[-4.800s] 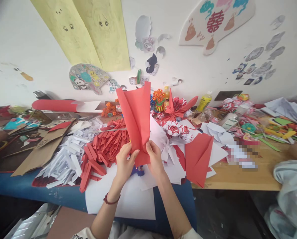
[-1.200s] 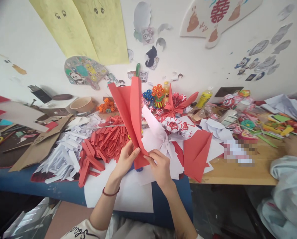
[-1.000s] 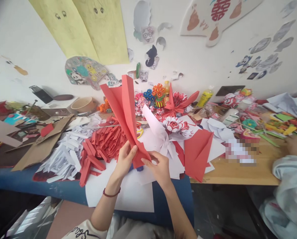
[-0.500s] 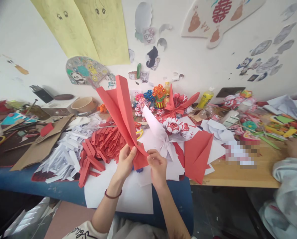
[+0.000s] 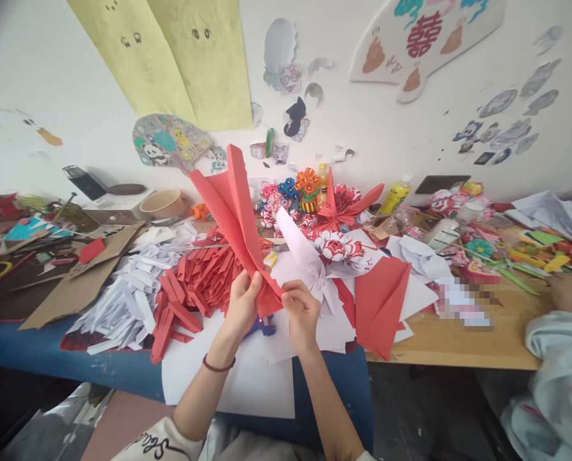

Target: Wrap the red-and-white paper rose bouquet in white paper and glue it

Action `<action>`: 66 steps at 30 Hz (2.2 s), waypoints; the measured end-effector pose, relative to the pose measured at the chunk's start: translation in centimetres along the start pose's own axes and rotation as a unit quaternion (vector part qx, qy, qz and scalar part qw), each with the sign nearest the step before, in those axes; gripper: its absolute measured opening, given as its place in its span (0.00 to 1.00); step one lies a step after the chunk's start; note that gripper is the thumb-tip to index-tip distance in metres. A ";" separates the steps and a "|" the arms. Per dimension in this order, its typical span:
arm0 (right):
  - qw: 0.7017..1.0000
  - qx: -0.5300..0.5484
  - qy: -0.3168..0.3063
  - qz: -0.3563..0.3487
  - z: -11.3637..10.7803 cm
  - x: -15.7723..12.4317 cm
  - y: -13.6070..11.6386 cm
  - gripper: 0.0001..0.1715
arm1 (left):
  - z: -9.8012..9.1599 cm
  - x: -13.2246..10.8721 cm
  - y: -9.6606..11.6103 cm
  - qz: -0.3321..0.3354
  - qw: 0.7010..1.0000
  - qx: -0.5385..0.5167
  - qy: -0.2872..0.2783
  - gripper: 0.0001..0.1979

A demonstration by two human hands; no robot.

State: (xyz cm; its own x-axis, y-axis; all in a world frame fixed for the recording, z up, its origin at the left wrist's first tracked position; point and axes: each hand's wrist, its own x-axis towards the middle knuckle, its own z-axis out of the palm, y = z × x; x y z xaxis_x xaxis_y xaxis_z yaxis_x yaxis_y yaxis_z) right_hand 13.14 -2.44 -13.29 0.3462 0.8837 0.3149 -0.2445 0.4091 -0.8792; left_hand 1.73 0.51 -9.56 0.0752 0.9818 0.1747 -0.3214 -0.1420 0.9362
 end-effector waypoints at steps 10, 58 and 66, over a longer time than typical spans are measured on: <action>0.994 0.071 -0.060 0.051 5.7 9.2 -2.7 0.21 | 0.6 9.4 5.6 0.140 0.988 -0.045 -0.037 0.18; 0.893 -0.317 -0.127 -0.292 8.0 17.6 -4.7 0.25 | -1.9 15.7 8.1 0.254 0.957 0.081 -0.111 0.16; 0.913 -0.249 -0.143 -0.289 8.4 17.9 -4.2 0.26 | -1.9 15.5 8.2 0.247 0.961 0.043 -0.120 0.15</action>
State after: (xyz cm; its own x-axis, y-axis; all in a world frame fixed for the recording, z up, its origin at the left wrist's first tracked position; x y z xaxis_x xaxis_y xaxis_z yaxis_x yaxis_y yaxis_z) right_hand 12.78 13.55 -0.98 0.0181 0.6048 0.7961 0.3719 0.7351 -0.5669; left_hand -1.53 14.84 0.23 0.1526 0.7357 0.6599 -0.2956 -0.6032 0.7408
